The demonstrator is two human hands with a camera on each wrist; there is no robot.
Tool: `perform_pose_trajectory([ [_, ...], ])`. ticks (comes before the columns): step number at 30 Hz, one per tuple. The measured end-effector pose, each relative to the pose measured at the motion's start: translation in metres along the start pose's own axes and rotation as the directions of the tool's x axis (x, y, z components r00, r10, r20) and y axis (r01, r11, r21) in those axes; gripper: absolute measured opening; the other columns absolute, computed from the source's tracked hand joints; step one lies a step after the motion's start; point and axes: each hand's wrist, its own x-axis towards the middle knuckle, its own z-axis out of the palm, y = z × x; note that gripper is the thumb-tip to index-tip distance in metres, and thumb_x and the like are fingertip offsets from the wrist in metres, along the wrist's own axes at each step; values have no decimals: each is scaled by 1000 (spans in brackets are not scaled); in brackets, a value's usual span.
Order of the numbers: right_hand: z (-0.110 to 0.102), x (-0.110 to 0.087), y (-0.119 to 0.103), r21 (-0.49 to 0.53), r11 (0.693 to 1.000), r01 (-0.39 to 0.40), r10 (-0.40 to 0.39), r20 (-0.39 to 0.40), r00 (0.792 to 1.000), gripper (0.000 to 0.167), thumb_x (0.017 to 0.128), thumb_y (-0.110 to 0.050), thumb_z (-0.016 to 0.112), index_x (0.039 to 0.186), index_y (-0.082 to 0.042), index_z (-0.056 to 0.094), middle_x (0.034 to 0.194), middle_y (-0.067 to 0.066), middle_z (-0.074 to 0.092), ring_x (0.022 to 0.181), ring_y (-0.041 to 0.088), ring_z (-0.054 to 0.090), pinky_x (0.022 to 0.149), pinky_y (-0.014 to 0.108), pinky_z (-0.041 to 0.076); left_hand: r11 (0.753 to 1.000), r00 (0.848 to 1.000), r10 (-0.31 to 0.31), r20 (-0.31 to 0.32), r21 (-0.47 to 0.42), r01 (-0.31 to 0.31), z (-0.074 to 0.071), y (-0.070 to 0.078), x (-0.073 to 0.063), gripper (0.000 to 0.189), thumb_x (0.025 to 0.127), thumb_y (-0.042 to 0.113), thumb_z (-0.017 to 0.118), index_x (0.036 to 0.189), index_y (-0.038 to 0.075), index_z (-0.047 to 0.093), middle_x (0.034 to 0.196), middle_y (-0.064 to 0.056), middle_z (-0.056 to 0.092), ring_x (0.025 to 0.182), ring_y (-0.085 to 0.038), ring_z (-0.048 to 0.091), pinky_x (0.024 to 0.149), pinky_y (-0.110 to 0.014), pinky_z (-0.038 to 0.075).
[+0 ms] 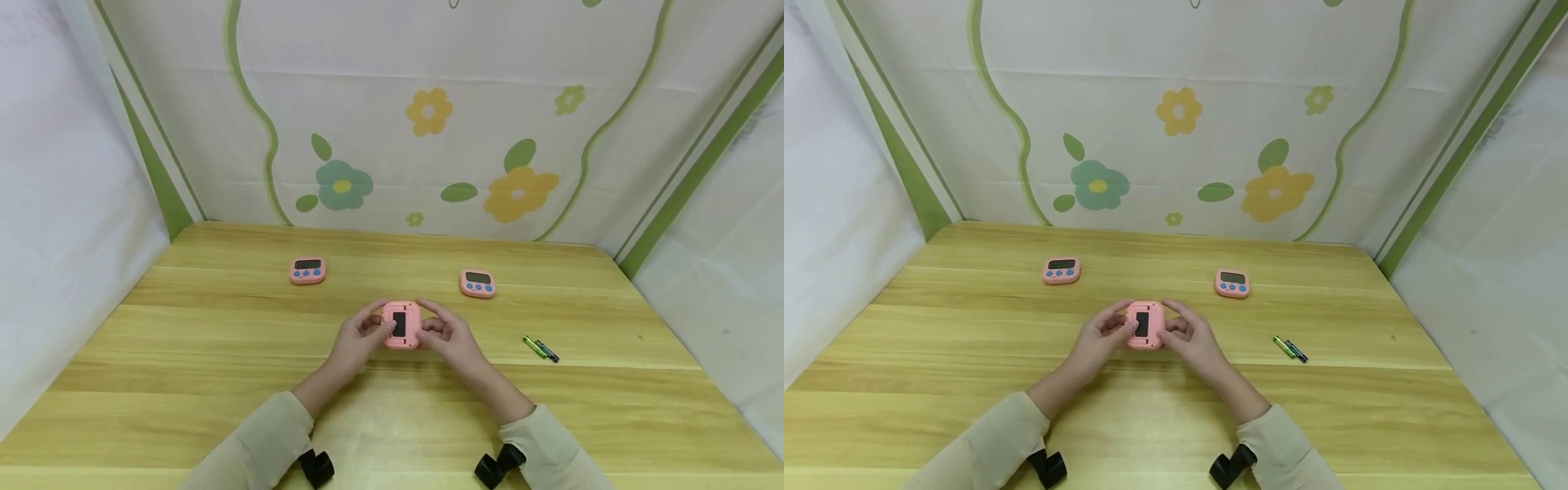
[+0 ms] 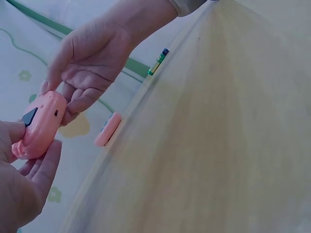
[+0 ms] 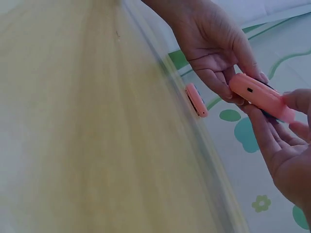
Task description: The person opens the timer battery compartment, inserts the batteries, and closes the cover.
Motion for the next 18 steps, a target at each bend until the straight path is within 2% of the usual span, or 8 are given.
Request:
perform_pose_trajectory([
  [3, 0, 0, 2, 37, 998, -46, 45, 30, 999, 51, 82, 3, 54, 129, 2, 33, 87, 20, 56, 74, 19, 58, 70, 44, 49, 1000, 998, -11, 55, -14, 12, 0, 7, -3, 43, 82, 9, 59, 123, 4, 46, 86, -12, 57, 71, -16, 54, 60, -29, 49],
  [6, 0, 1, 2, 60, 994, -92, 91, 25, 996, 52, 81, 3, 55, 128, 6, 34, 82, 17, 57, 70, 18, 58, 68, 47, 49, 1000, 996, -5, 90, -19, 7, 2, 17, -7, 44, 83, 4, 56, 125, 0, 43, 83, -13, 56, 64, -16, 53, 60, -37, 51],
  [9, 1, 1, 2, 45, 987, -152, 151, 16, 988, 53, 80, 1, 58, 127, 6, 35, 79, 13, 57, 67, 18, 58, 65, 45, 50, 999, 992, -23, 120, -34, 27, 3, 23, -11, 44, 83, 1, 55, 125, -2, 42, 82, -13, 54, 61, -16, 52, 60, -37, 52],
  [12, 0, 1, 1, 30, 978, -207, 207, 14, 978, 52, 79, 0, 60, 127, 4, 38, 77, 14, 57, 65, 19, 58, 62, 43, 51, 997, 989, -47, 140, -47, 54, 4, 23, -11, 43, 83, 0, 54, 125, -2, 43, 82, -12, 52, 62, -14, 51, 60, -34, 52],
  [18, -1, 0, 3, 36, 957, -288, 287, 30, 958, 51, 81, -3, 59, 128, 0, 39, 76, 13, 57, 66, 21, 58, 61, 40, 52, 989, 983, -99, 155, -92, 114, 6, 15, -9, 43, 83, -1, 54, 124, -3, 43, 82, -13, 50, 63, -15, 52, 60, -35, 52],
])
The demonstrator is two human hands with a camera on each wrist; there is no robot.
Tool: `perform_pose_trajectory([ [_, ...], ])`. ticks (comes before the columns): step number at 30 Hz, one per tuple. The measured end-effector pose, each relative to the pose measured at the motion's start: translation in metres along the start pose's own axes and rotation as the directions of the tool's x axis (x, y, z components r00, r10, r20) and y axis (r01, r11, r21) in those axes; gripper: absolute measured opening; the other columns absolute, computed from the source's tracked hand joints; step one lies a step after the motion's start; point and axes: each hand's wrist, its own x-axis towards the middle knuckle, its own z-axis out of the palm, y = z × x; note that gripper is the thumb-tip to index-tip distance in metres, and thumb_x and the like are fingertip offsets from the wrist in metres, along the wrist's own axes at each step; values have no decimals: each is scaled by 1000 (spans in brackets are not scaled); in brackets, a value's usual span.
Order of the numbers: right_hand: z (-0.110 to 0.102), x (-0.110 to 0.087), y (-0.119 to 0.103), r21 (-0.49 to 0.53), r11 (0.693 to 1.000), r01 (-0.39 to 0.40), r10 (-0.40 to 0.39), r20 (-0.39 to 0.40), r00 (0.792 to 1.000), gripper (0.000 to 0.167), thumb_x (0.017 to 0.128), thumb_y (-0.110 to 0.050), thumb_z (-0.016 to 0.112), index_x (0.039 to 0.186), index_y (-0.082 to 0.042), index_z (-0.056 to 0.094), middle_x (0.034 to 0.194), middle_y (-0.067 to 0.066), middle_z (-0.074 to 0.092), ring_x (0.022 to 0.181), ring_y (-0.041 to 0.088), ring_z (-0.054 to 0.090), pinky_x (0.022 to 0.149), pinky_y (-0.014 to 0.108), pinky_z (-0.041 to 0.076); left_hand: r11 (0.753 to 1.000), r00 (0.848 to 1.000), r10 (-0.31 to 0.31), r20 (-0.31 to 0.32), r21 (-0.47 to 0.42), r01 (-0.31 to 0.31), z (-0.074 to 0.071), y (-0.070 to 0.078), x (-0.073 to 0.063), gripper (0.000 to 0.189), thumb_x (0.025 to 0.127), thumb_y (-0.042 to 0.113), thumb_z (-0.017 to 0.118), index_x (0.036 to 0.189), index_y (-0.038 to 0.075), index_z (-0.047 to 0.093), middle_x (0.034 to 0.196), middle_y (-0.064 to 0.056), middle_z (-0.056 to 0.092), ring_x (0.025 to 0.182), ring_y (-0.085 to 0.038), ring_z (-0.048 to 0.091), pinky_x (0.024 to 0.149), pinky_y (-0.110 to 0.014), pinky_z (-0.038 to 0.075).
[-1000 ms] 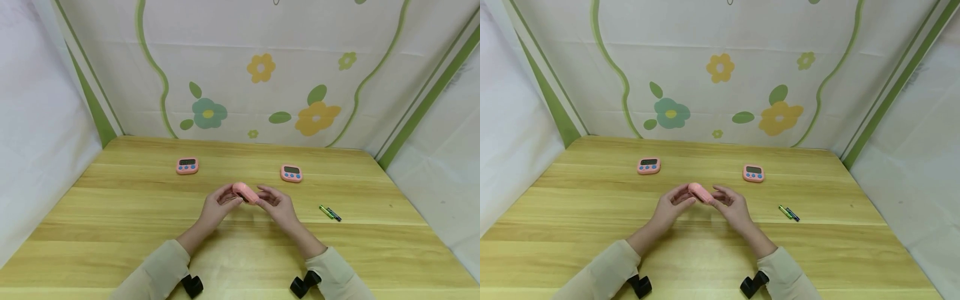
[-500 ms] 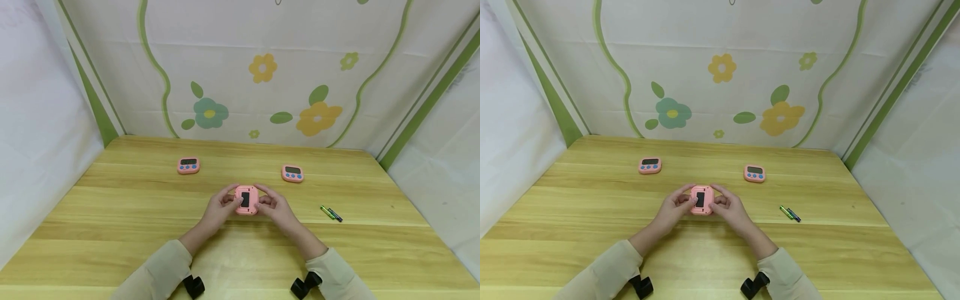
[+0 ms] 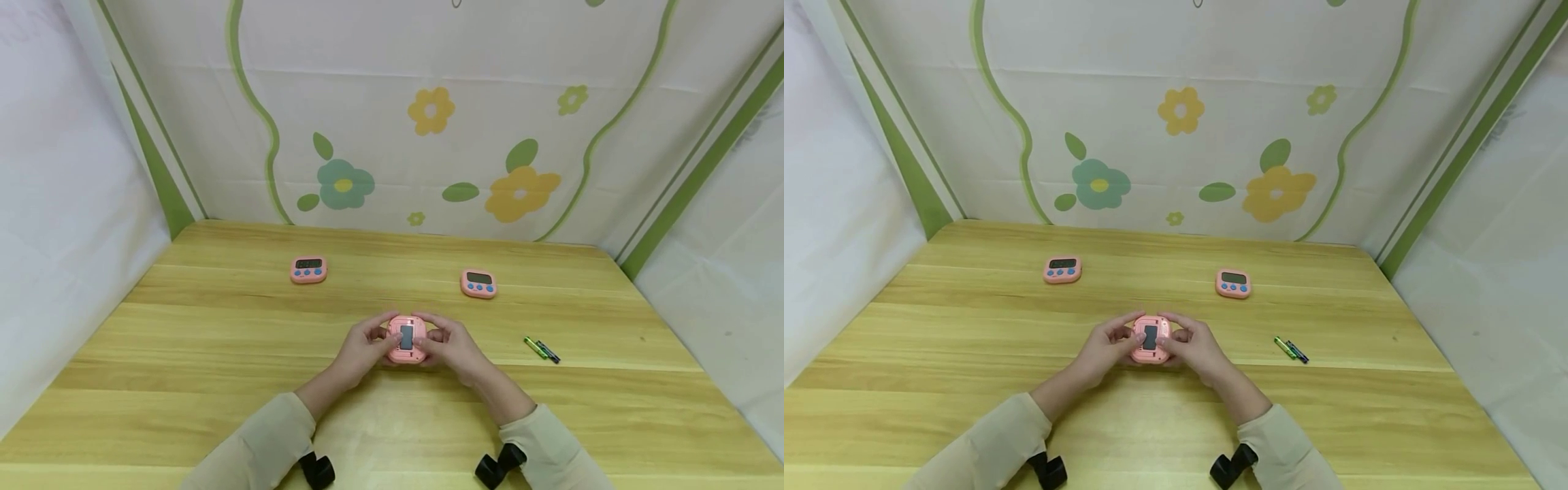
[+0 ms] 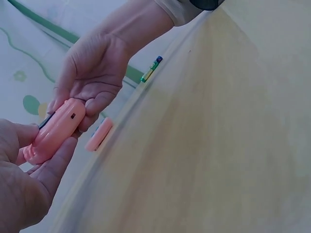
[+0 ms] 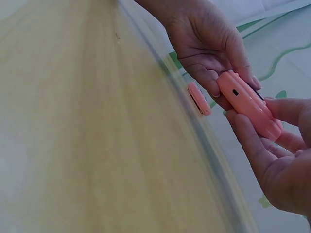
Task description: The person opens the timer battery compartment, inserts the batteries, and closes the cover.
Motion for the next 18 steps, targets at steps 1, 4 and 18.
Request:
perform_pose_trajectory([
  [1, 0, 0, 1, 7, 1000, -10, 10, 6, 1000, 51, 81, -4, 59, 128, 0, 38, 77, 13, 58, 66, 21, 58, 62, 40, 52, 1000, 1000, -5, 1, -15, 5, 0, -3, 1, 43, 82, -2, 54, 124, -3, 44, 81, -13, 50, 63, -15, 52, 59, -36, 52],
  [4, -1, -1, 2, 35, 999, -32, 31, 20, 999, 51, 82, -4, 57, 129, 0, 38, 79, 14, 59, 67, 22, 59, 62, 41, 51, 998, 1000, -17, -2, -54, 17, -1, -15, 6, 44, 82, -2, 55, 124, -3, 43, 81, -13, 51, 61, -16, 54, 57, -36, 53],
  [18, -1, 0, 5, 74, 993, -92, 90, 21, 996, 47, 83, 0, 52, 129, 0, 38, 88, 21, 58, 70, 23, 60, 63, 39, 52, 990, 998, -66, -20, -129, 63, -1, -27, 9, 43, 82, -2, 56, 123, -4, 44, 80, -13, 49, 55, -15, 54, 54, -35, 53],
])
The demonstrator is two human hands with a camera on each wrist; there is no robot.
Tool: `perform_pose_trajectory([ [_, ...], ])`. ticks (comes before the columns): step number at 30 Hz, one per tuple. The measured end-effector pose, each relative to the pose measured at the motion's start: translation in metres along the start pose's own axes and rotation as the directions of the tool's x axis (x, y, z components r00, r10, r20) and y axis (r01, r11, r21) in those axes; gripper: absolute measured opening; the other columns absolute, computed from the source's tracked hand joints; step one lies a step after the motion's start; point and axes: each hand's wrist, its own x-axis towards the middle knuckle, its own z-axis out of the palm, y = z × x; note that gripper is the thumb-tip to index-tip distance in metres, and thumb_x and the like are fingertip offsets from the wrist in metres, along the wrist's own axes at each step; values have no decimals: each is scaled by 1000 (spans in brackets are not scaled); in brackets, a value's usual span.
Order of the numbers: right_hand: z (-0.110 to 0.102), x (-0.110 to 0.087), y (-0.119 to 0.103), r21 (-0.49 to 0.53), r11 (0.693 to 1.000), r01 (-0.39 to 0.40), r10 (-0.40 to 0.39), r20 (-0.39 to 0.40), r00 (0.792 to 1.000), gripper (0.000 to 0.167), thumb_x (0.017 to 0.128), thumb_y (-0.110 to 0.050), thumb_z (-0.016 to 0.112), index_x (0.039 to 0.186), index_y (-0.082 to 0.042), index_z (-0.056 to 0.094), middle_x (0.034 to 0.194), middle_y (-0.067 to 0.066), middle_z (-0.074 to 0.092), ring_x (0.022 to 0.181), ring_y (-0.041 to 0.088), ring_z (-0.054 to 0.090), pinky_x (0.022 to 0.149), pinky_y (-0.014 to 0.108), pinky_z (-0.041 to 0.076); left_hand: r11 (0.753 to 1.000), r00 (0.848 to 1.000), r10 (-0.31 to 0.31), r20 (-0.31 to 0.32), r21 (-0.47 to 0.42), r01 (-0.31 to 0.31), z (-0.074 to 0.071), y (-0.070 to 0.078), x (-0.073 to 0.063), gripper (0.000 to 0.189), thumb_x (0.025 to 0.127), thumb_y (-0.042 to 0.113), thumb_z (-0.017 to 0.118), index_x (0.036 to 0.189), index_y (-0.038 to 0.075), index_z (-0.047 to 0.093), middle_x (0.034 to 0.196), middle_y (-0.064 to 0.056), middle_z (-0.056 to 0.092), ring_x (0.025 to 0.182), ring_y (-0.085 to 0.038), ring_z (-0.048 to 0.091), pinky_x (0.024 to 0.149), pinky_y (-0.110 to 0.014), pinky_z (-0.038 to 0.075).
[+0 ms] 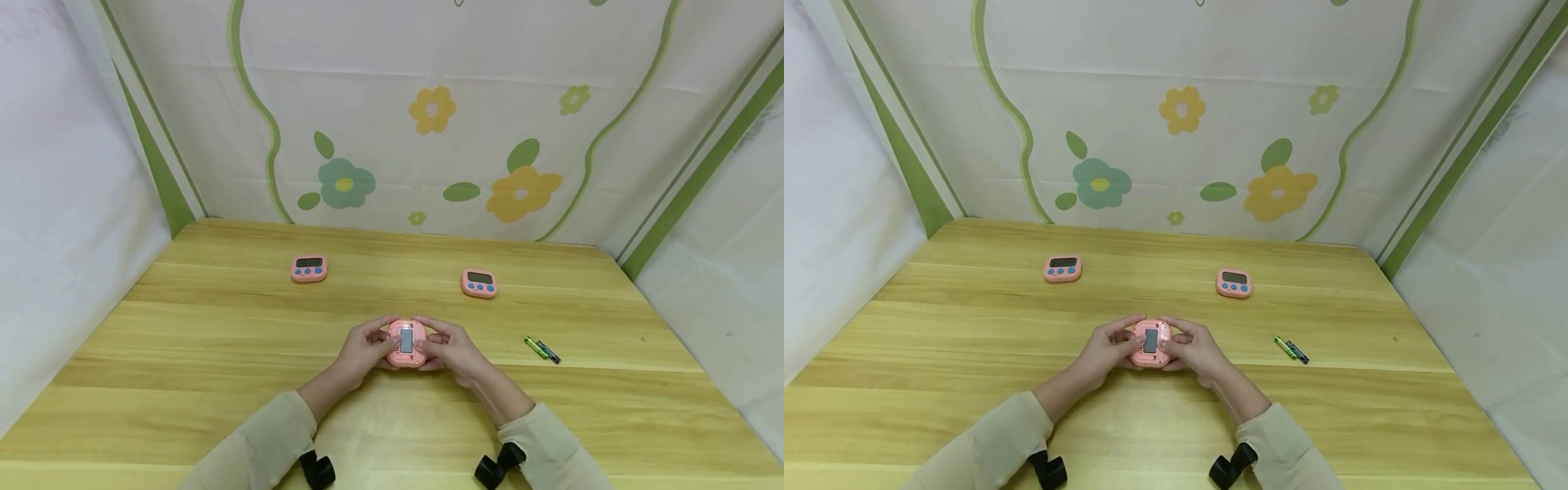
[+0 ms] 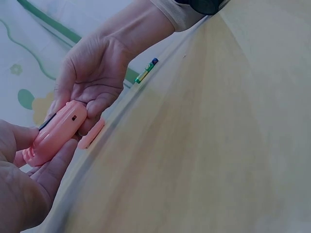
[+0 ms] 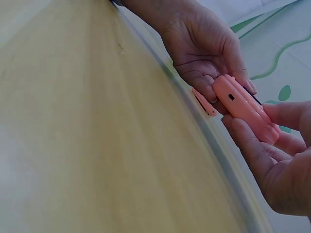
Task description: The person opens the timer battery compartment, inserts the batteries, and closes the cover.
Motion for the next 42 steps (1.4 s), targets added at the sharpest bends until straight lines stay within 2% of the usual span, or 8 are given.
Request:
perform_pose_trajectory([
  [6, 1, 1, 2, 48, 999, 7, -6, -12, 1000, 48, 82, 2, 51, 128, 3, 37, 80, 13, 60, 65, 20, 60, 61, 36, 52, 999, 999, -32, -13, -29, 32, 0, 0, 0, 43, 82, 0, 56, 123, -3, 44, 81, -13, 51, 54, -15, 55, 54, -35, 53],
  [13, -4, 2, 0, 36, 999, 5, -4, -29, 1000, 45, 83, -1, 52, 127, -1, 41, 89, 17, 59, 70, 21, 59, 65, 37, 52, 997, 998, -49, -34, -64, 47, -1, 0, 2, 44, 82, 1, 57, 124, 0, 44, 80, -11, 50, 56, -14, 54, 55, -35, 53],
  [16, -5, 3, -2, -31, 999, 34, -37, -88, 995, 41, 80, 0, 56, 120, 1, 47, 90, 15, 56, 69, 20, 57, 62, 36, 52, 996, 997, -54, -53, -68, 51, -1, 0, 2, 45, 82, 0, 56, 125, 0, 44, 80, -11, 50, 57, -14, 54, 56, -35, 53],
  [22, -10, 4, -6, -137, 989, 58, -88, -226, 970, 21, 80, 0, 58, 99, 8, 59, 78, 9, 54, 56, 13, 49, 49, 23, 47, 995, 994, -65, -91, -79, 58, -1, -1, 3, 46, 81, 1, 57, 125, 0, 44, 80, -12, 50, 58, -16, 55, 57, -36, 53],
  [25, -15, 3, -8, -139, 989, 49, -80, -225, 971, 20, 82, 2, 55, 99, 12, 57, 76, 9, 55, 57, 11, 50, 51, 21, 48, 993, 991, -82, -109, -88, 72, -2, -1, 4, 46, 82, 2, 57, 125, 1, 44, 80, -12, 50, 58, -16, 56, 57, -36, 53],
  [31, -25, -1, -7, -105, 994, 13, -38, -238, 970, 23, 82, 9, 49, 103, 16, 52, 81, 12, 55, 66, 14, 56, 62, 26, 52, 992, 987, -97, -124, -90, 86, -4, -1, 5, 46, 82, 4, 57, 126, 3, 44, 82, -12, 49, 60, -16, 56, 59, -35, 53],
  [35, -30, -2, -5, -79, 997, -14, -9, -285, 958, 25, 81, 11, 49, 106, 17, 50, 83, 13, 54, 69, 14, 57, 67, 27, 51, 991, 986, -103, -134, -93, 92, -5, 0, 4, 46, 82, 4, 58, 126, 4, 44, 82, -11, 48, 60, -16, 55, 60, -35, 52],
  [42, -46, 2, -3, -64, 997, -51, 22, -400, 916, 26, 84, 5, 49, 109, 13, 49, 93, 16, 54, 73, 13, 57, 70, 25, 50, 991, 984, -113, -136, -88, 102, -4, 2, 4, 47, 82, 5, 58, 127, 4, 43, 82, -11, 47, 61, -15, 55, 60, -35, 52],
])
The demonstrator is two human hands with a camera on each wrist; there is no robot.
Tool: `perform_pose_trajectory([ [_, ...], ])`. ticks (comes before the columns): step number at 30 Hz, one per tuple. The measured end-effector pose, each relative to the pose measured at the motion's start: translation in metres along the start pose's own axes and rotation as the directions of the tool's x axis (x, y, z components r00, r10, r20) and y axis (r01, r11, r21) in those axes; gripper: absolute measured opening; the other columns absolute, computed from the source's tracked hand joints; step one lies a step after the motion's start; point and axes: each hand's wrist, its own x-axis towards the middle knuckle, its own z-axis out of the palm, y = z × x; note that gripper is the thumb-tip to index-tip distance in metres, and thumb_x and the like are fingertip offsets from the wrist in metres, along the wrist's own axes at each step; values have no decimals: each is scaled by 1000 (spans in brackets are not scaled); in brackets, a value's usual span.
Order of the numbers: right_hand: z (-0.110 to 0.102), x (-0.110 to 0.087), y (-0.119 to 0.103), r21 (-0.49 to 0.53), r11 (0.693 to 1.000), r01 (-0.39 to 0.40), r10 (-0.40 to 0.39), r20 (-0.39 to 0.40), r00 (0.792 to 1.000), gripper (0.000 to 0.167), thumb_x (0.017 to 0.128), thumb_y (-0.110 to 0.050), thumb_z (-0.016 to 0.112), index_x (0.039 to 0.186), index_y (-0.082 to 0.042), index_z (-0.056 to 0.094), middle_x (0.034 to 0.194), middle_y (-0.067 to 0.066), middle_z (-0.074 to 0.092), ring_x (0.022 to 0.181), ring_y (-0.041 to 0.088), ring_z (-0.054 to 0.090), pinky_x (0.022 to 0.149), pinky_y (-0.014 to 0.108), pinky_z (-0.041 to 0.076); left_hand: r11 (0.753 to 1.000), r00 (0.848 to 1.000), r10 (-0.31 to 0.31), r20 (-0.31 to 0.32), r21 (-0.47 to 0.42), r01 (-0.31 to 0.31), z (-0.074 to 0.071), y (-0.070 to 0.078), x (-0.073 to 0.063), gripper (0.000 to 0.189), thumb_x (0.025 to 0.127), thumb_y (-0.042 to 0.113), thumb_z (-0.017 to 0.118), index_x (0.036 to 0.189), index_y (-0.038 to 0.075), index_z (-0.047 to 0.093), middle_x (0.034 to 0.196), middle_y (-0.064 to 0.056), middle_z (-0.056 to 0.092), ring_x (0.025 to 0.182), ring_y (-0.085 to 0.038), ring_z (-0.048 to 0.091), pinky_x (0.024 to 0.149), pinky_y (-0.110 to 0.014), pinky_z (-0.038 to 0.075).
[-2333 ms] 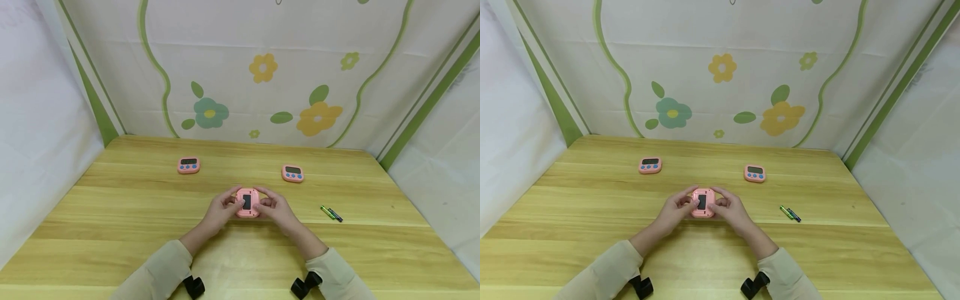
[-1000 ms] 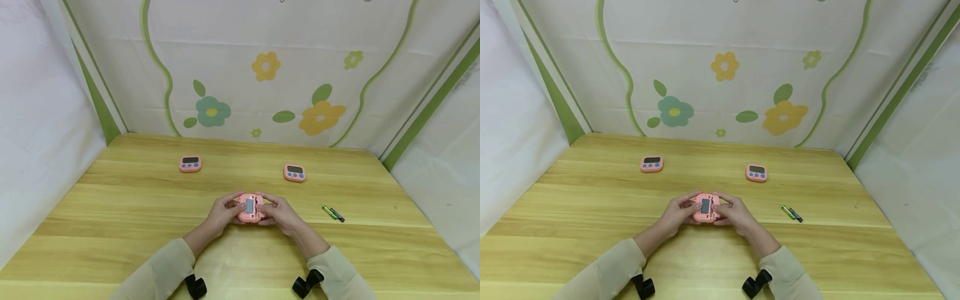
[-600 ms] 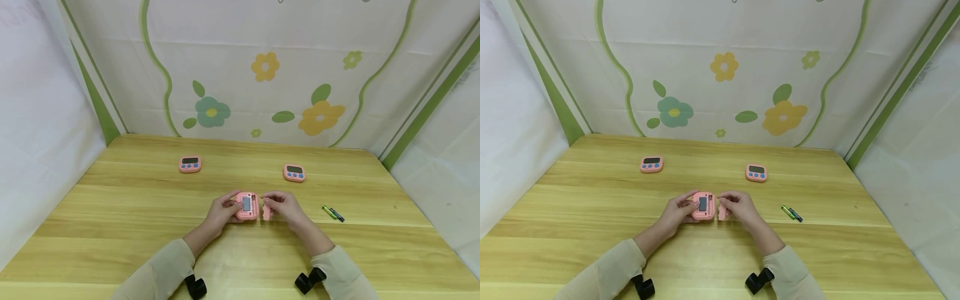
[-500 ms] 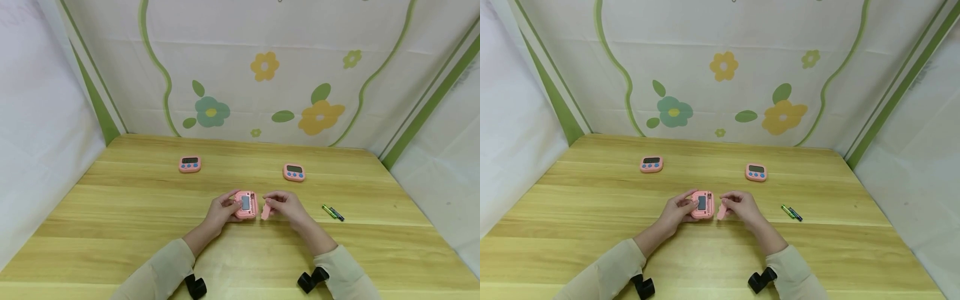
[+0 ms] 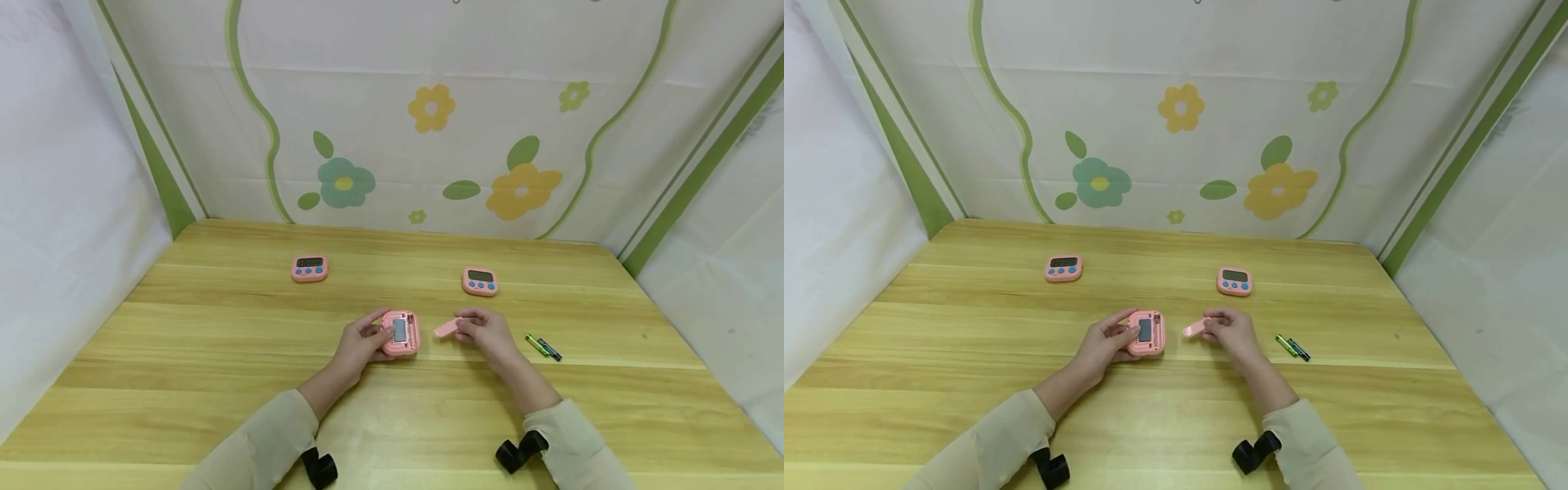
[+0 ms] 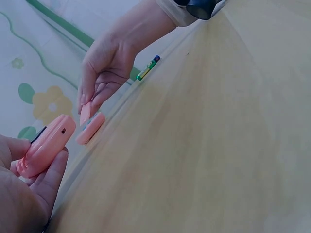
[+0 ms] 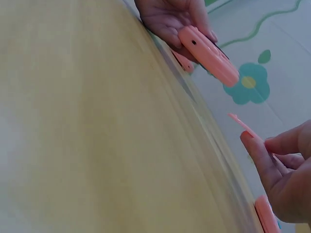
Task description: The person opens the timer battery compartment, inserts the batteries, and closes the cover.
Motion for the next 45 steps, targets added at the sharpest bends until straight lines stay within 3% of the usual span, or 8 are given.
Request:
perform_pose_trajectory([
  [9, -23, 16, 0, -30, 999, 34, -39, -191, 981, 25, 84, 1, 52, 107, 11, 50, 86, 11, 57, 70, 12, 58, 68, 26, 51, 1000, 1000, -2, 5, 4, 2, -1, -1, 1, 46, 82, 5, 58, 126, 5, 45, 81, -10, 47, 61, -15, 54, 61, -34, 52],
  [13, -28, 21, 2, -17, 999, 27, -30, -235, 972, 26, 84, 0, 52, 107, 11, 51, 81, 7, 58, 67, 11, 58, 66, 26, 51, 1000, 1000, 0, 7, 3, 0, 0, -2, 1, 46, 81, 4, 58, 125, 4, 45, 81, -10, 47, 61, -15, 55, 61, -35, 52],
  [21, -35, 26, 8, 46, 999, 2, 10, -249, 968, 29, 84, 3, 51, 111, 13, 47, 84, 10, 55, 67, 8, 58, 69, 23, 50, 1000, 1000, 6, 14, -2, -6, 1, -2, 2, 46, 81, 4, 58, 125, 3, 45, 81, -11, 48, 60, -15, 55, 60, -35, 52],
  [28, -38, 26, 9, -12, 1000, 28, -30, -244, 969, 30, 84, 3, 51, 113, 11, 47, 92, 15, 53, 72, 10, 58, 70, 23, 50, 1000, 1000, 12, 22, 3, -12, 1, 0, 2, 47, 81, 6, 59, 126, 4, 44, 82, -11, 49, 61, -15, 55, 60, -35, 52],
  [38, -43, 22, 6, -17, 999, 33, -36, -233, 972, 33, 84, 2, 51, 115, 12, 45, 105, 24, 49, 76, 14, 59, 73, 26, 49, 1000, 1000, 1, 16, 0, -1, 2, 0, 1, 47, 82, 7, 58, 127, 5, 43, 83, -11, 49, 61, -16, 56, 61, -35, 52],
  [45, -60, 13, -1, -5, 994, 106, -105, -159, 982, 47, 82, -11, 60, 118, 12, 42, 110, 24, 49, 84, 18, 57, 75, 27, 48, 1000, 1000, 3, 25, -14, -3, 0, 0, -1, 47, 83, 6, 57, 127, 4, 42, 82, -11, 49, 60, -17, 56, 60, -36, 52],
])
